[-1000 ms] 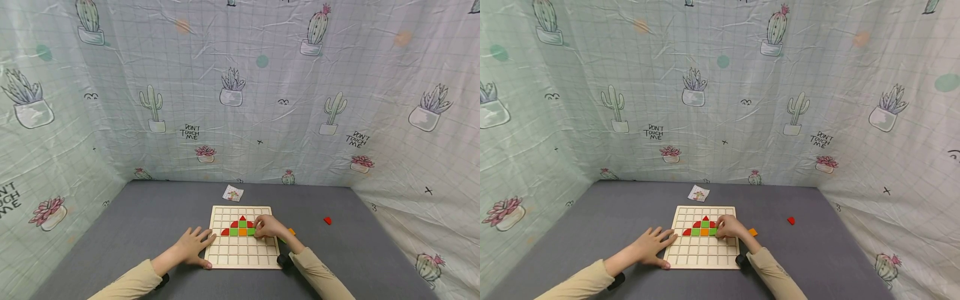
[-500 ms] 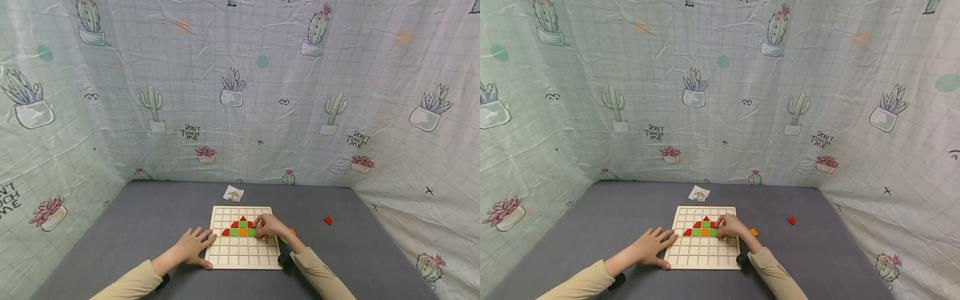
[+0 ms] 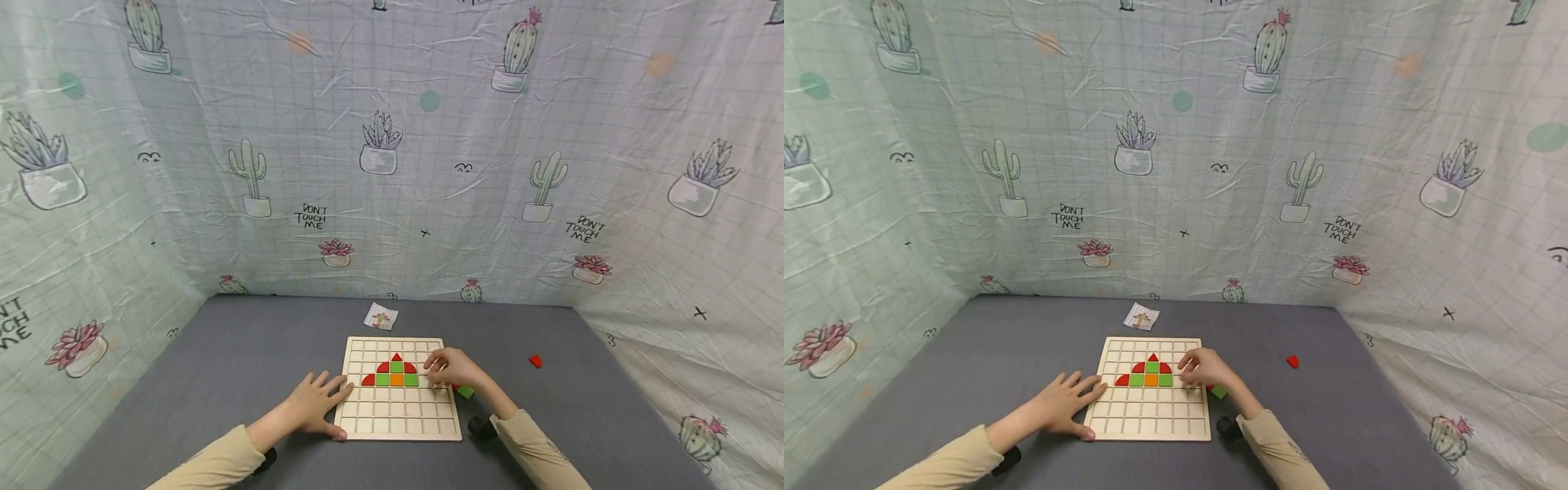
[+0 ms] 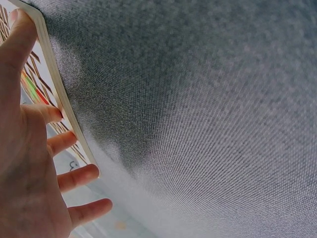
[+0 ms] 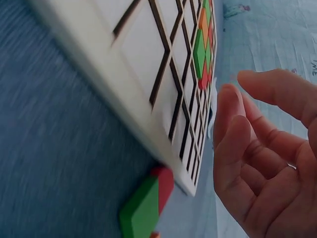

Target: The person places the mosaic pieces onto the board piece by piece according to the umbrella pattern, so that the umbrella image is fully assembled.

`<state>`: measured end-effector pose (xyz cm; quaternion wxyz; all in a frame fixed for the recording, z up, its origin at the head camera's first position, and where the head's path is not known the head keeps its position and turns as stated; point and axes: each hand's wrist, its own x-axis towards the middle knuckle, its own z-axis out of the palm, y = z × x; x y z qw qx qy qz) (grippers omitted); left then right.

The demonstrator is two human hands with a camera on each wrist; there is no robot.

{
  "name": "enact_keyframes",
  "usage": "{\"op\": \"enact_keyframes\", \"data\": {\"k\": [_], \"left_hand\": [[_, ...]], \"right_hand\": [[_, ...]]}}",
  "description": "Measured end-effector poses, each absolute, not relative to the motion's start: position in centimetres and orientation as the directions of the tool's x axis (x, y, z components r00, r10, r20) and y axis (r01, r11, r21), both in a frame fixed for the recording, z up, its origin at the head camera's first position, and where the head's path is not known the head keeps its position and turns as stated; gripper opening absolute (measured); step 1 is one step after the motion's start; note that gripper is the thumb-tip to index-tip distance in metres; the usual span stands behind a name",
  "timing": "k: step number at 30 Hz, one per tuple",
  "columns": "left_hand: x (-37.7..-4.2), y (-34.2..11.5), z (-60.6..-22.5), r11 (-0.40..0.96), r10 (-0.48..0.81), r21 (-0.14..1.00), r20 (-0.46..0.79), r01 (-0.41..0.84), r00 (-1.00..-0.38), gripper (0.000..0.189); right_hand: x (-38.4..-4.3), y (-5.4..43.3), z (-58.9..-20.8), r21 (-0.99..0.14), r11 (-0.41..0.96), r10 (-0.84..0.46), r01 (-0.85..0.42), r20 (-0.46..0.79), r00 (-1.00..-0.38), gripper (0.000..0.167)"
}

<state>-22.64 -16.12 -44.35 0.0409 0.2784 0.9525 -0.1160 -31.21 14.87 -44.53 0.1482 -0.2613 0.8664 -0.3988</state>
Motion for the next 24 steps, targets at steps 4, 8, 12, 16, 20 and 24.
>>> {"op": "enact_keyframes", "data": {"k": [4,8,12,16,20,24], "left_hand": [[-22.6,-16.2,-44.3,0.819,0.522,-0.195,-0.138,0.540,-0.841,0.089],[-22.7,-16.2,-44.4,0.819,0.526,-0.185,-0.139,0.543,-0.839,0.089],[-22.8,-16.1,-44.6,0.814,0.534,-0.189,-0.128,0.550,-0.835,0.088],[-22.8,-16.2,-44.7,0.807,0.551,-0.181,-0.112,0.562,-0.827,0.088],[-23.0,-16.5,-45.0,0.797,0.573,-0.169,-0.091,0.580,-0.814,0.090],[-23.1,-16.6,-45.1,0.797,0.574,-0.169,-0.088,0.580,-0.814,0.090]], "right_hand": [[-31.0,16.0,-44.3,-0.757,0.547,-0.577,-0.359,-0.030,-0.816,0.020],[-30.7,17.7,-44.3,-0.743,0.553,-0.571,-0.378,-0.008,-0.821,0.020],[-30.6,20.0,-44.3,-0.754,0.556,-0.541,-0.350,-0.008,-0.841,0.023],[-30.5,23.0,-44.1,-0.746,0.581,-0.493,-0.326,-0.003,-0.870,0.024],[-30.5,26.1,-44.0,-0.738,0.600,-0.443,-0.307,0.013,-0.897,0.025],[-30.5,29.0,-44.2,-0.731,0.627,-0.376,-0.267,0.017,-0.927,0.027]]}}
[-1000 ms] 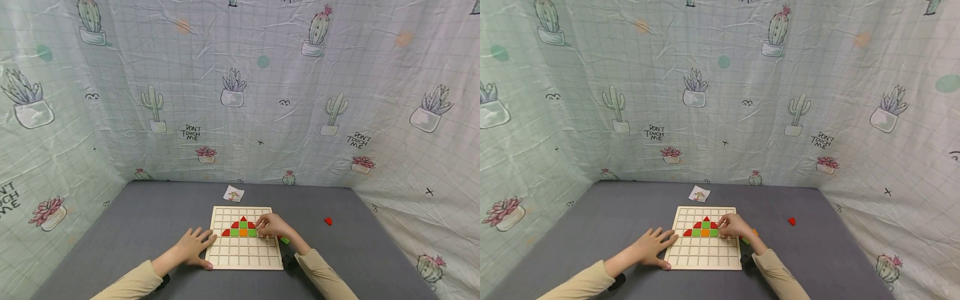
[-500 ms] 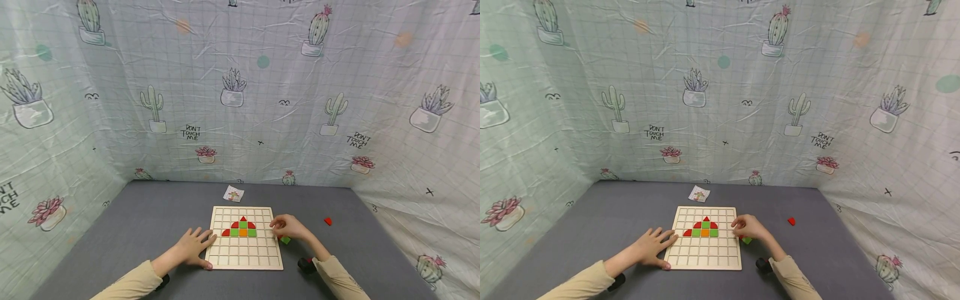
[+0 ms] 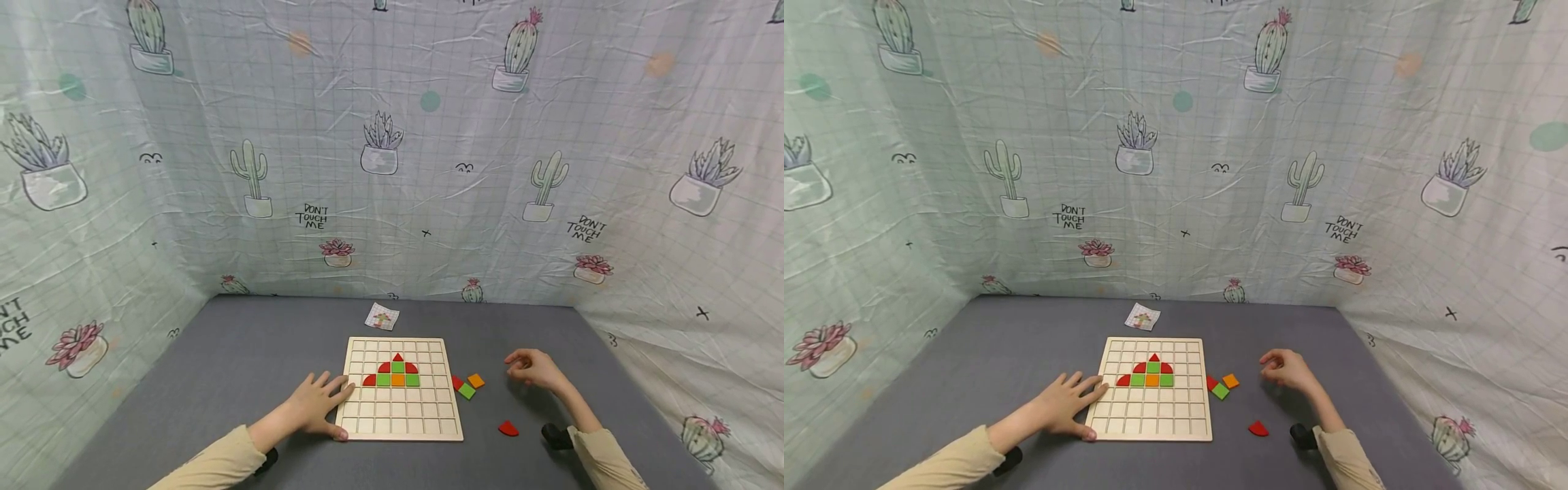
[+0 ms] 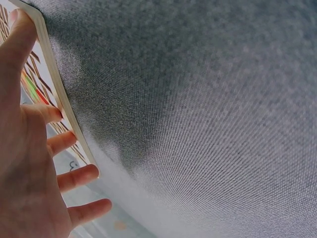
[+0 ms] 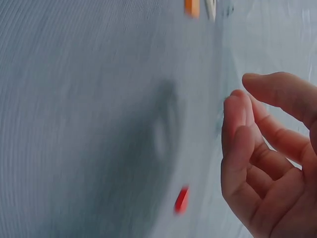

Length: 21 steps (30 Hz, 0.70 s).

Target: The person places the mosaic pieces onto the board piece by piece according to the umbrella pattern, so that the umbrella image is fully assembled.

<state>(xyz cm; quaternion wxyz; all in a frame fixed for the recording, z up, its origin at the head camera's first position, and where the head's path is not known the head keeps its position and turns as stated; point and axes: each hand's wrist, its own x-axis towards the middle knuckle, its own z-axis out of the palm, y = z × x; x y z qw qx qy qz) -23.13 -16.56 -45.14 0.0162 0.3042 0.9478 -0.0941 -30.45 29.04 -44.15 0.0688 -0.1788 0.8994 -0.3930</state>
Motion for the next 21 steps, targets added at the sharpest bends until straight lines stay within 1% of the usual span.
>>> {"op": "enact_keyframes", "data": {"k": [5,10,14,21], "left_hand": [[-23.0,-16.3,-44.7,0.805,0.555,-0.184,-0.107,0.565,-0.825,0.089],[-23.0,-16.3,-44.7,0.804,0.551,-0.196,-0.112,0.562,-0.827,0.089],[-23.1,-16.2,-44.9,0.806,0.546,-0.197,-0.116,0.558,-0.829,0.088],[-22.9,-16.2,-44.8,0.811,0.540,-0.188,-0.125,0.554,-0.833,0.089]], "right_hand": [[-30.5,32.0,-44.4,-0.714,0.677,-0.255,-0.176,-0.003,-0.967,0.031],[-31.2,34.3,-44.8,-0.699,0.710,-0.147,-0.088,-0.025,-0.989,0.036],[-31.9,35.9,-45.4,-0.697,0.717,-0.084,-0.021,-0.056,-0.995,0.039],[-32.9,37.2,-45.8,-0.698,0.714,-0.038,0.058,-0.121,-0.992,0.052]]}}
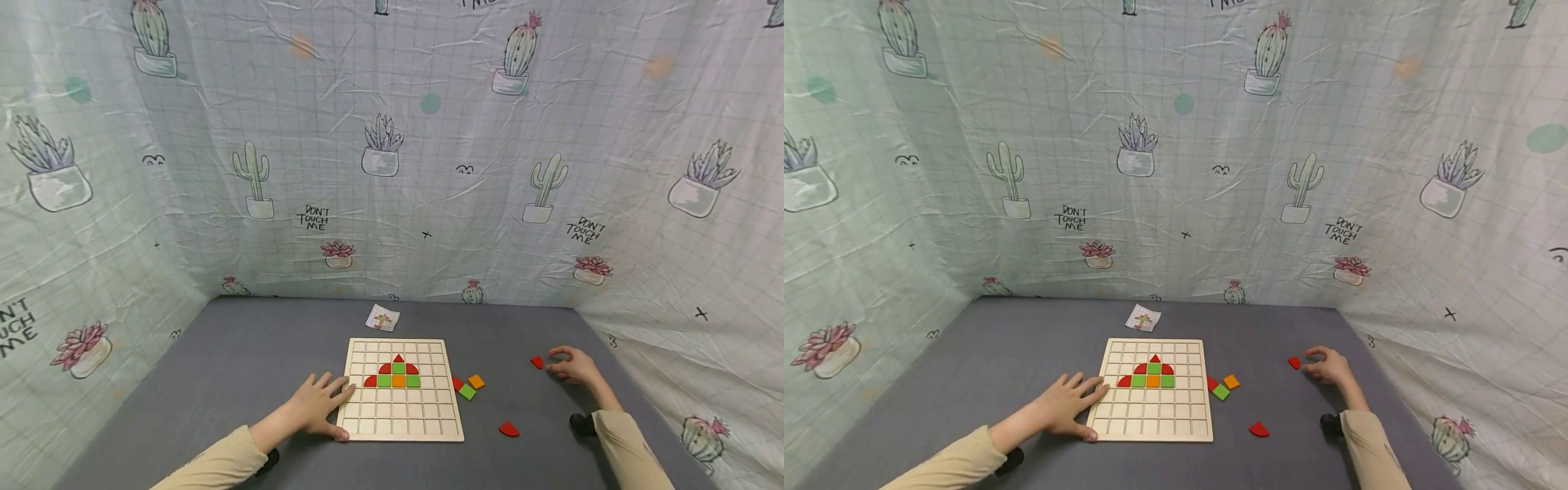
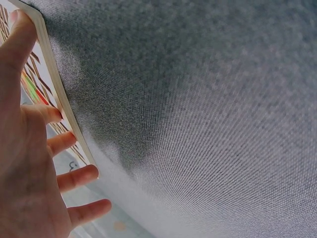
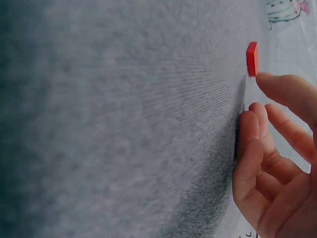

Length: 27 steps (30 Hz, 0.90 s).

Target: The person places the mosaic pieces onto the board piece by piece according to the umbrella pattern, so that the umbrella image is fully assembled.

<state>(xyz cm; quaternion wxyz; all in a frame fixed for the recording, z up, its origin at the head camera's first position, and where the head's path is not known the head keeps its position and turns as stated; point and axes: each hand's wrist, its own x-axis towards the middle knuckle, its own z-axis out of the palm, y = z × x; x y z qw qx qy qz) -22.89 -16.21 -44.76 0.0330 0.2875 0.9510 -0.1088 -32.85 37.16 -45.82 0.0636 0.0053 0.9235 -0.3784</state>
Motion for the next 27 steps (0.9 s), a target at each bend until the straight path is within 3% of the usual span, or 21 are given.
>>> {"op": "enact_keyframes", "data": {"k": [13,27], "left_hand": [[-23.1,-16.3,-44.9,0.801,0.554,-0.199,-0.109,0.564,-0.825,0.088],[-22.9,-16.3,-44.9,0.805,0.552,-0.193,-0.105,0.561,-0.827,0.088]], "right_hand": [[-33.6,36.7,-45.4,-0.680,0.730,-0.122,0.062,-0.219,-0.968,0.050],[-34.1,34.8,-45.8,-0.666,0.746,-0.151,0.004,-0.175,-0.973,0.040]]}}
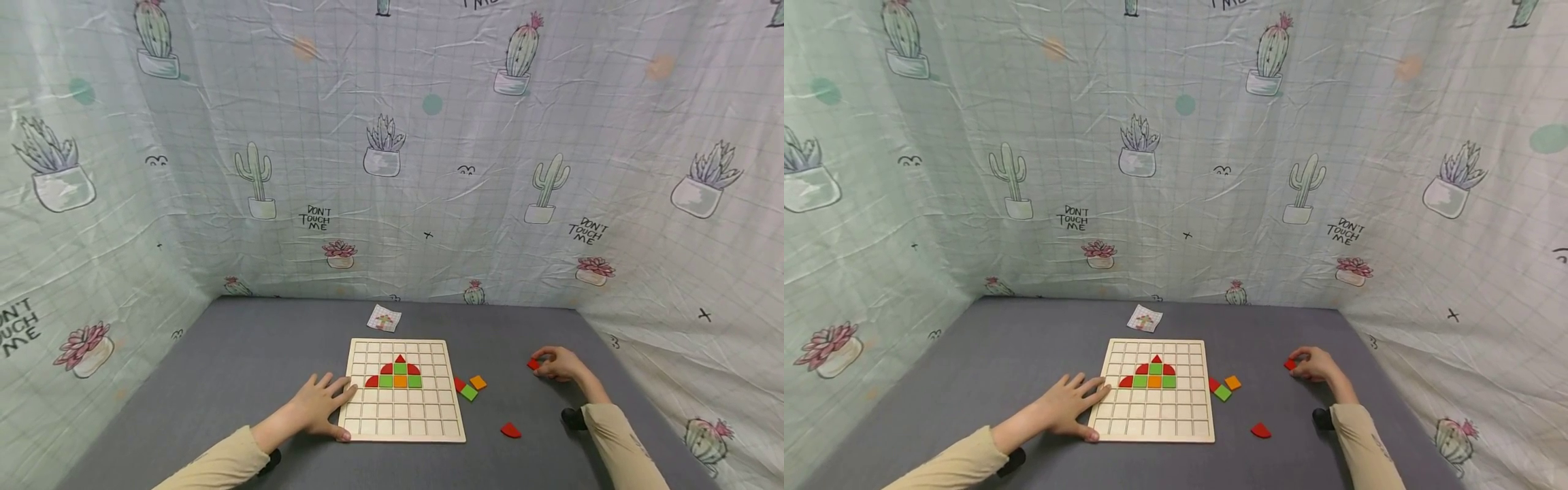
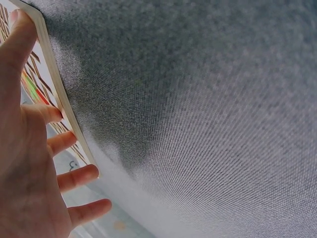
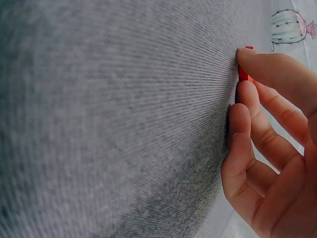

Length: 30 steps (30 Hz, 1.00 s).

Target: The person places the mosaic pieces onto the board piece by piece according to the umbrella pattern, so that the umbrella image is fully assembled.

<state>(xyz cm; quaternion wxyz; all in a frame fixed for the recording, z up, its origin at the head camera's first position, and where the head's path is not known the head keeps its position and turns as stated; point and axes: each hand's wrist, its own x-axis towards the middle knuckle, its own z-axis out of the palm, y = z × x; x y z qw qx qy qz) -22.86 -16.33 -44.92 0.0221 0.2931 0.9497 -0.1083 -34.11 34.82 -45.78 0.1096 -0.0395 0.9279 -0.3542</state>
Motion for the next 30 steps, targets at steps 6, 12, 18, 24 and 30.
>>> {"op": "enact_keyframes", "data": {"k": [6,12,18,24,30], "left_hand": [[-22.84,-16.30,-44.64,0.808,0.545,-0.194,-0.115,0.557,-0.831,0.088],[-22.91,-16.24,-44.60,0.806,0.542,-0.206,-0.122,0.555,-0.832,0.089],[-22.92,-16.19,-44.66,0.805,0.545,-0.204,-0.116,0.557,-0.831,0.089],[-23.06,-16.19,-44.79,0.803,0.547,-0.211,-0.111,0.557,-0.830,0.089],[-22.94,-16.10,-44.70,0.802,0.543,-0.222,-0.118,0.555,-0.832,0.089]], "right_hand": [[-33.88,34.65,-45.53,-0.680,0.733,-0.186,-0.020,-0.172,-0.967,0.039],[-33.88,34.85,-45.54,-0.695,0.718,-0.231,-0.048,-0.172,-0.958,0.039],[-33.91,34.98,-45.68,-0.690,0.722,-0.240,-0.059,-0.170,-0.956,0.038],[-33.85,34.92,-45.70,-0.678,0.733,-0.232,-0.061,-0.164,-0.959,0.037],[-33.74,34.69,-45.57,-0.710,0.699,-0.273,-0.083,-0.157,-0.949,0.039]]}}
